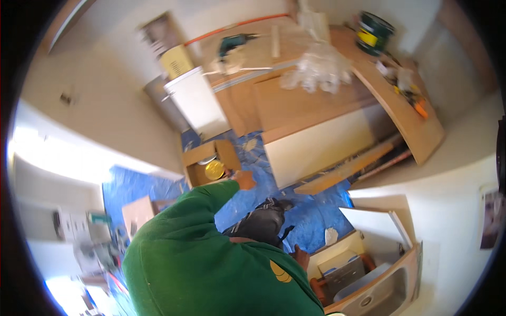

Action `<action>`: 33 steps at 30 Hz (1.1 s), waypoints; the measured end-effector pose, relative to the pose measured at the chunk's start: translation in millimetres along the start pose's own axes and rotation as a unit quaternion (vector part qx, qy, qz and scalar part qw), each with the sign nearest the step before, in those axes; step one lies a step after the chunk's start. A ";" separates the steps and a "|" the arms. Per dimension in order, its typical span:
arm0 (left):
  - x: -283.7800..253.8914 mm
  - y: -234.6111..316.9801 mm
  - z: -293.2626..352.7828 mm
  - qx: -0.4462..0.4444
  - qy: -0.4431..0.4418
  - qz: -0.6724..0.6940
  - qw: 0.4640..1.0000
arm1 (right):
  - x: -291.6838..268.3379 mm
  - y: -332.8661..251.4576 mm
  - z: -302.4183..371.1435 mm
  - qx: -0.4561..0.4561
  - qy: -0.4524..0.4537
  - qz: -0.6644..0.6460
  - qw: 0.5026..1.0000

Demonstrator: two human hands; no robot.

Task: The person installs a white cabinet door onto a base unit under a sink by aligning the hinges and using a screwdriver to tighten the screws into the frame.

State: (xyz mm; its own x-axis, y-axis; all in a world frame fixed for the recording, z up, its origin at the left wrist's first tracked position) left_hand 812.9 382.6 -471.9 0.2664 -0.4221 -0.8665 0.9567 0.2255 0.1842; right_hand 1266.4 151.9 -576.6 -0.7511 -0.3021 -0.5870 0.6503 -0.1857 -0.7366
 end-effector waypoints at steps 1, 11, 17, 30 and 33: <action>31.6 -87.7 28.5 -0.119 0.008 0.057 0.991 | 5.1 -20.5 -4.2 -0.072 -0.066 0.192 0.977; 205.6 -272.2 423.8 -0.204 -0.146 0.167 0.954 | -30.5 78.0 79.2 0.422 -0.030 -0.181 0.888; 89.3 -247.7 471.8 -0.247 -0.143 0.457 0.842 | -16.1 -162.7 84.9 0.308 -0.163 -0.228 0.909; -249.7 -323.8 507.3 0.185 -0.201 0.580 0.767 | 36.2 -616.5 79.7 -0.041 -0.448 -0.027 0.893; -176.3 -415.3 461.9 0.037 -0.107 0.503 0.857 | 100.6 -619.9 32.7 -0.081 -0.373 0.181 0.906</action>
State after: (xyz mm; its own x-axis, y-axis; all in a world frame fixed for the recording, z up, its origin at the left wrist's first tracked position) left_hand 423.0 -42.2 -181.4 0.9686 -0.1990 -0.1493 0.2332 0.5169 0.8237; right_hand 791.4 206.1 -168.1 -0.1674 -0.8756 -0.4531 0.7683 0.1721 -0.6165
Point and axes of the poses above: each hand's wrist, its own z-axis away from the middle knuckle, its own x-axis out of the palm, y = z × x, the point moved 9 cm from there along -z, towards the middle knuckle, and after that the axes turned 7 degrees about y, right-handed, at the moved point
